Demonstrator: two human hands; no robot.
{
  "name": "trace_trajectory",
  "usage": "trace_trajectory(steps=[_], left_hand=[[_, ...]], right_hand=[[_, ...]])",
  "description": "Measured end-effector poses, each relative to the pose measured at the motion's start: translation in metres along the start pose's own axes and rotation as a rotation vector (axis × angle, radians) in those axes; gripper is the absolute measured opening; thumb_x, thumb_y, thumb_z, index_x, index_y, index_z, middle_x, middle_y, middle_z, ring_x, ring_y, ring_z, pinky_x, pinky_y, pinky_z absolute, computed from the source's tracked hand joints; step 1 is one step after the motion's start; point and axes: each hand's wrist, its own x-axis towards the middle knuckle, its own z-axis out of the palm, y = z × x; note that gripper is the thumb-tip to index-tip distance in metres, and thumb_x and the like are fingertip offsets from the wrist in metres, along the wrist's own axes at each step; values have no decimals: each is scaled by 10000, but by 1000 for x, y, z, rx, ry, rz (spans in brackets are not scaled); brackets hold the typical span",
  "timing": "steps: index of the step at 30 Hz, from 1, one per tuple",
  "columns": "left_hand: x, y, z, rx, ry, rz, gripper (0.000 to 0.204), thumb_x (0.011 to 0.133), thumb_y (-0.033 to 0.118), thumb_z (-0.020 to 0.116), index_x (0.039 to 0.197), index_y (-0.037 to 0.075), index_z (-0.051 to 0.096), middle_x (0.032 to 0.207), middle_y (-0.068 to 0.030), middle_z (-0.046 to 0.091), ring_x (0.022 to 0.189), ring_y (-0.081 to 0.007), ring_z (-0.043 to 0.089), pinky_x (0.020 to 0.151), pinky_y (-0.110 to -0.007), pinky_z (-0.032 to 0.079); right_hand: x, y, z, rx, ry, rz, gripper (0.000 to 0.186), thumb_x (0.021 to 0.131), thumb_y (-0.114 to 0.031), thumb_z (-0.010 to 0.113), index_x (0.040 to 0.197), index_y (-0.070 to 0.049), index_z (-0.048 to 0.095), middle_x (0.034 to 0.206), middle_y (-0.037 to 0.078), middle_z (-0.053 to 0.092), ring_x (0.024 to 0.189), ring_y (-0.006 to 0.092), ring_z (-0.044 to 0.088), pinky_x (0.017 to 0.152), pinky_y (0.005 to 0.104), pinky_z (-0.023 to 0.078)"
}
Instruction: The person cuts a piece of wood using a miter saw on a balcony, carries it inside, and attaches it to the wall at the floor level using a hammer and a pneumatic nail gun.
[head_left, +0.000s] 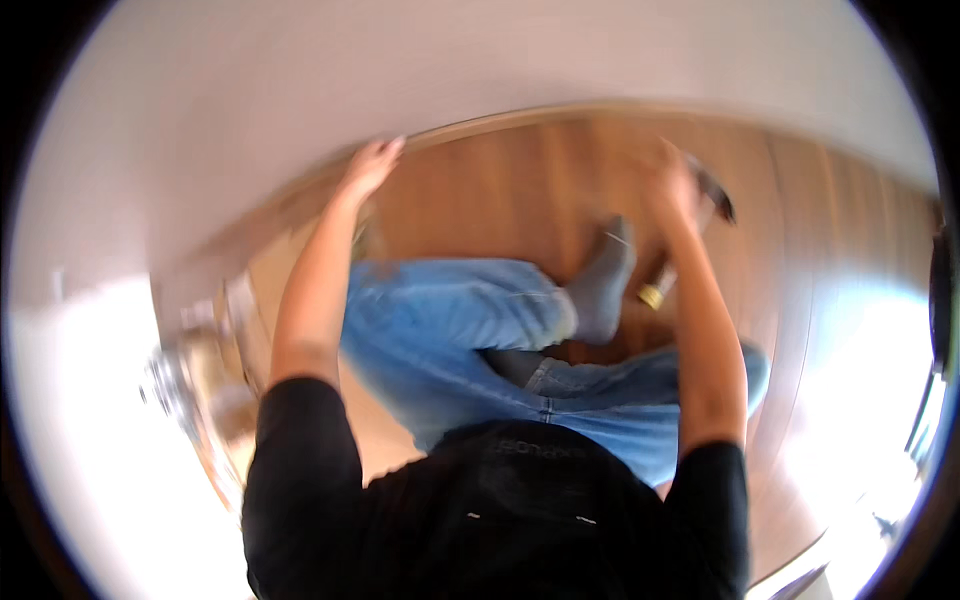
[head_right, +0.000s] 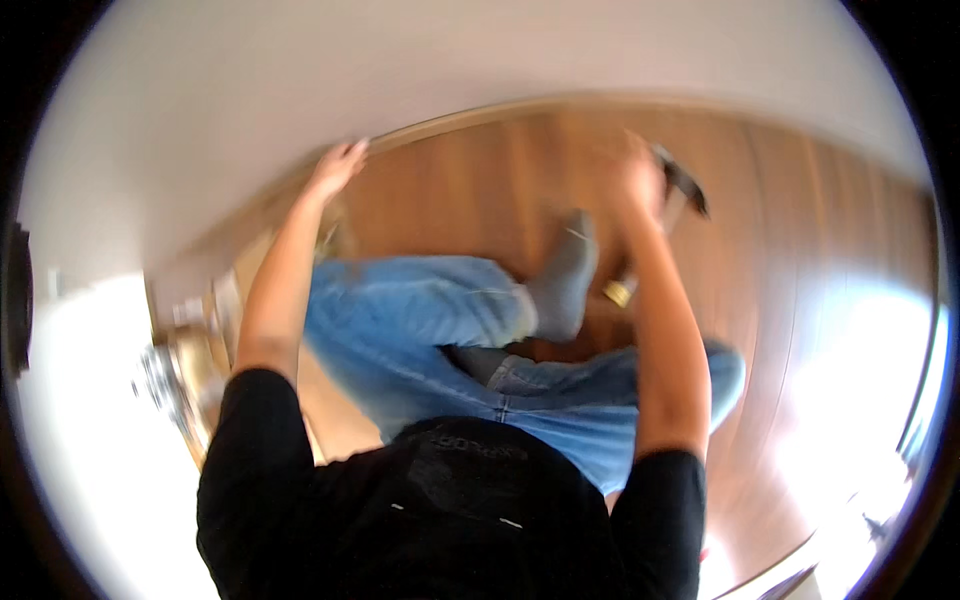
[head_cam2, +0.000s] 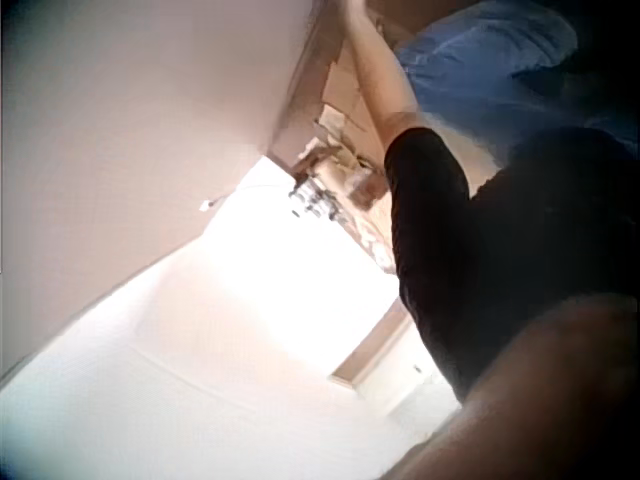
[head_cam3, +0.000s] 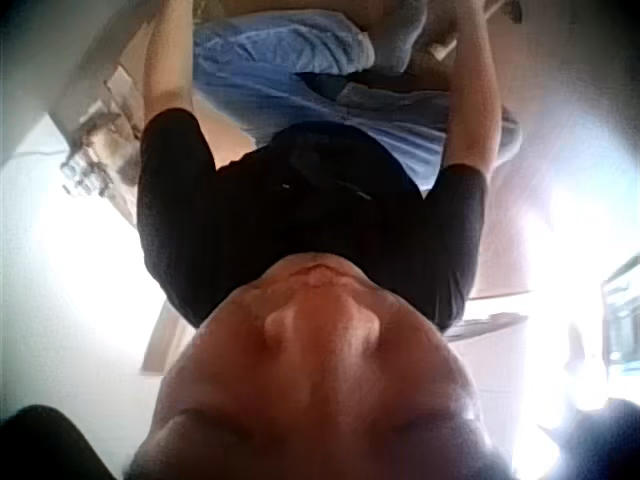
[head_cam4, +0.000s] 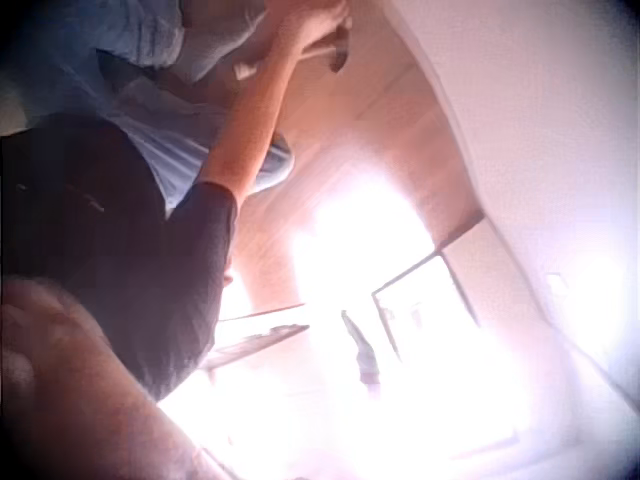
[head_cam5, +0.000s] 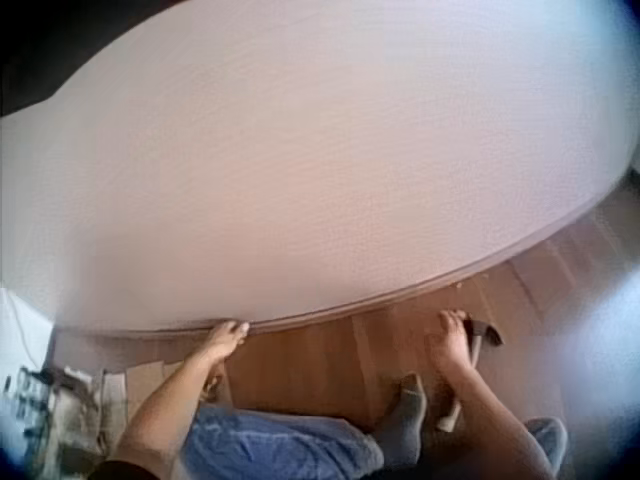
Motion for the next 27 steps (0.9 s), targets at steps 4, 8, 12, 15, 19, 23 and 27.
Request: trace_trajectory(steps=[4, 8, 12, 15, 19, 23, 27], left_hand=[[-70, -70, -63, 76, 452, 25, 364, 1005, 397, 590, 1057, 60, 717, 982, -164, 758, 999, -338, 711, 899, -467, 529], [-189, -258, -64, 180, 565, -208, 303, 958, 321, 689, 1136, 76, 695, 1113, -144, 725, 1080, -375, 677, 932, -482, 518], [-222, -253, -1, 95, 535, -143, 391, 891, 296, 775, 1221, 119, 665, 1265, -104, 640, 1183, -385, 606, 964, -497, 484], [-227, -230, 10, 358, 534, 76, 391, 921, 318, 724, 1263, 142, 652, 1289, -89, 616, 1248, -334, 554, 998, -525, 428], [-215, -232, 8, 495, 359, 118, 417, 983, 389, 605, 1330, 159, 625, 1313, -86, 603, 1285, -310, 524, 1020, -563, 380], [-203, -243, -11, 426, 177, -23, 558, 980, 485, 572, 1442, 171, 565, 1491, -138, 560, 1405, -359, 482, 1112, -603, 306], [-204, -179, -4, 277, -53, -27, 632, 989, 518, 559, 1460, 98, 537, 1407, -220, 631, 1381, -416, 524, 1112, -641, 314]], right_hand=[[-83, 58, -64, -243, 200, 199, 682, 943, -459, 689, 1429, 2, 558, 1386, 255, 622, 1305, 438, 567, 1105, 473, 451], [-117, 94, -3, -266, -133, 361, 905, 902, -603, 701, 1422, 106, 491, 1367, 311, 585, 1319, 423, 517, 1099, 499, 448], [-100, 113, 2, -353, 19, 270, 816, 868, -496, 787, 1331, 125, 532, 1300, 332, 612, 1184, 473, 599, 1066, 504, 471], [-73, 123, -26, 113, -9, 453, 410, 891, -292, 756, 1080, 44, 617, 939, 205, 681, 806, 358, 682, 739, 462, 576], [-66, 75, -60, 805, -239, 769, 105, 900, -106, 677, 904, -55, 586, 693, 70, 581, 550, 179, 570, 489, 312, 509], [-141, 9, -95, 1035, -146, 728, 162, 916, -92, 653, 1050, -24, 595, 759, 62, 575, 611, 155, 575, 524, 278, 513], [-249, -36, -164, 1086, 12, 475, 309, 894, -89, 628, 1173, 31, 568, 798, 70, 565, 652, 163, 600, 574, 290, 514]])
